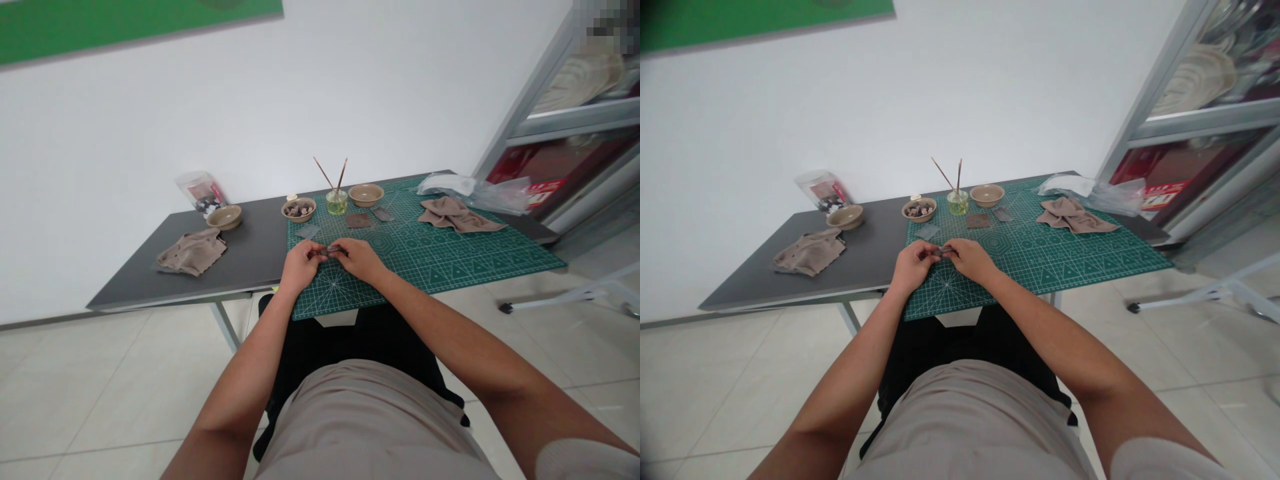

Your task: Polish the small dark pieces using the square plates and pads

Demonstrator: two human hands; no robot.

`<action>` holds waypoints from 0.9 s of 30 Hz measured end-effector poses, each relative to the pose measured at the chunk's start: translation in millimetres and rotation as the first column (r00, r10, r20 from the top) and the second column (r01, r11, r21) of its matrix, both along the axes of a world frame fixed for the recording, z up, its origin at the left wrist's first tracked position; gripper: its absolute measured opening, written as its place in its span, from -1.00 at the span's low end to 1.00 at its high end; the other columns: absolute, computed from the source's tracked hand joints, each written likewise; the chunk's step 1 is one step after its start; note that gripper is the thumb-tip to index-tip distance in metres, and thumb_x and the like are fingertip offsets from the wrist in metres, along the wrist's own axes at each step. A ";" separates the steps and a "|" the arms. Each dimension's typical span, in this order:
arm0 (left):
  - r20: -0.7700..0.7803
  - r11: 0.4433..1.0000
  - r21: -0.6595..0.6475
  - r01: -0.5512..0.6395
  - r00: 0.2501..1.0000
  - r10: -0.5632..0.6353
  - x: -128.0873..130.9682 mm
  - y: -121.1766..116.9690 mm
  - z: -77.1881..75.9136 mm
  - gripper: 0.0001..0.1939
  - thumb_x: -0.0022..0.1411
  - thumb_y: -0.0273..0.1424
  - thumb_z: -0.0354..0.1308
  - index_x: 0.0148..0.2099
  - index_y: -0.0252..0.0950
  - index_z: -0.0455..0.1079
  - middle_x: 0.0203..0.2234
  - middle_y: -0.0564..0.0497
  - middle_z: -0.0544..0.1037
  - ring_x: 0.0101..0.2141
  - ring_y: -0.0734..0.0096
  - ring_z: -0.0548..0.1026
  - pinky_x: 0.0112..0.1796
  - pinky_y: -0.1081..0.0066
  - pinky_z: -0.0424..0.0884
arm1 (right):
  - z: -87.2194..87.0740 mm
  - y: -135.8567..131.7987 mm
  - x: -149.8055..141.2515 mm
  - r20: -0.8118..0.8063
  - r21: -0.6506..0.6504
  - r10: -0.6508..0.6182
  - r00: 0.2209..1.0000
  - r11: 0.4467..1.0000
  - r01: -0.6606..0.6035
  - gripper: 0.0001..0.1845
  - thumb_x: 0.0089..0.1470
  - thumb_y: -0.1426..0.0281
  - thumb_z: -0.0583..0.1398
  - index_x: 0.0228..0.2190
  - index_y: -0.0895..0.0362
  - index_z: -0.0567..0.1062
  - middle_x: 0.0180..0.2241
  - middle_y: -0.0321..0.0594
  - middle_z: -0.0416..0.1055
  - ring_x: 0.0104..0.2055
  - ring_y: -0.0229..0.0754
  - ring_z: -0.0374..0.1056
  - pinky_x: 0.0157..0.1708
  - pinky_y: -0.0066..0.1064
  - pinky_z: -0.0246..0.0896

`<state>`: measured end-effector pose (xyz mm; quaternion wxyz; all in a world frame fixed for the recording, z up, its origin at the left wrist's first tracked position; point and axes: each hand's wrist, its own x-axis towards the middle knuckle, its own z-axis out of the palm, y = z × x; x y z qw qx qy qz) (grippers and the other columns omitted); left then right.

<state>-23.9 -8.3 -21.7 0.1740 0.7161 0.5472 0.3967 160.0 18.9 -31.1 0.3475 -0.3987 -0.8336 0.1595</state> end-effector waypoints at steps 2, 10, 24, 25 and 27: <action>-0.005 1.000 0.003 0.003 1.000 -0.003 -0.1 0.0 -0.1 -0.86 0.11 -0.53 0.24 -0.26 -0.24 0.53 -0.40 0.06 0.52 -0.36 0.40 0.45 -0.21 0.35 0.40 | 0.3 0.2 -0.2 0.007 -0.005 -0.001 1.000 1.000 0.001 -0.85 0.16 0.49 0.22 -0.24 0.10 0.58 -0.28 -0.20 0.57 -0.20 -0.14 0.48 -0.14 -0.35 0.27; 0.019 1.000 0.010 0.017 1.000 -0.017 -1.7 1.0 -1.1 -0.87 0.11 -0.53 0.24 -0.27 -0.24 0.53 -0.40 0.07 0.52 -0.36 0.41 0.45 -0.21 0.36 0.41 | 1.1 0.2 0.2 0.017 -0.012 0.000 1.000 1.000 0.000 -0.90 0.12 0.45 0.27 -0.26 0.12 0.56 -0.30 -0.19 0.57 -0.23 -0.14 0.47 -0.21 -0.37 0.23; 0.031 0.998 0.038 0.046 0.998 -0.047 -1.9 0.2 -0.9 -0.85 0.08 -0.57 0.25 -0.29 -0.25 0.53 -0.43 0.08 0.50 -0.37 0.43 0.45 -0.23 0.38 0.40 | 3.5 -2.5 0.1 0.028 -0.024 -0.010 1.000 1.000 0.010 -0.92 0.14 0.44 0.28 -0.27 0.12 0.58 -0.30 -0.18 0.57 -0.22 -0.13 0.47 -0.19 -0.37 0.23; 0.022 0.998 0.035 0.052 0.998 -0.053 -1.7 -0.2 -0.5 -0.86 0.09 -0.57 0.24 -0.29 -0.25 0.52 -0.43 0.08 0.49 -0.37 0.43 0.45 -0.23 0.38 0.40 | 3.8 -2.5 -0.3 0.038 -0.027 -0.006 0.999 1.000 0.007 -0.91 0.14 0.45 0.27 -0.26 0.13 0.58 -0.29 -0.17 0.57 -0.21 -0.12 0.47 -0.19 -0.36 0.23; 0.011 0.998 0.027 0.051 0.999 -0.052 -0.9 -0.8 0.1 -0.87 0.10 -0.56 0.24 -0.30 -0.24 0.52 -0.43 0.08 0.49 -0.37 0.41 0.45 -0.23 0.37 0.40 | 3.8 -2.6 -0.9 0.055 -0.023 -0.004 0.999 1.000 0.005 -0.91 0.14 0.45 0.27 -0.27 0.14 0.57 -0.30 -0.16 0.56 -0.20 -0.10 0.47 -0.19 -0.35 0.24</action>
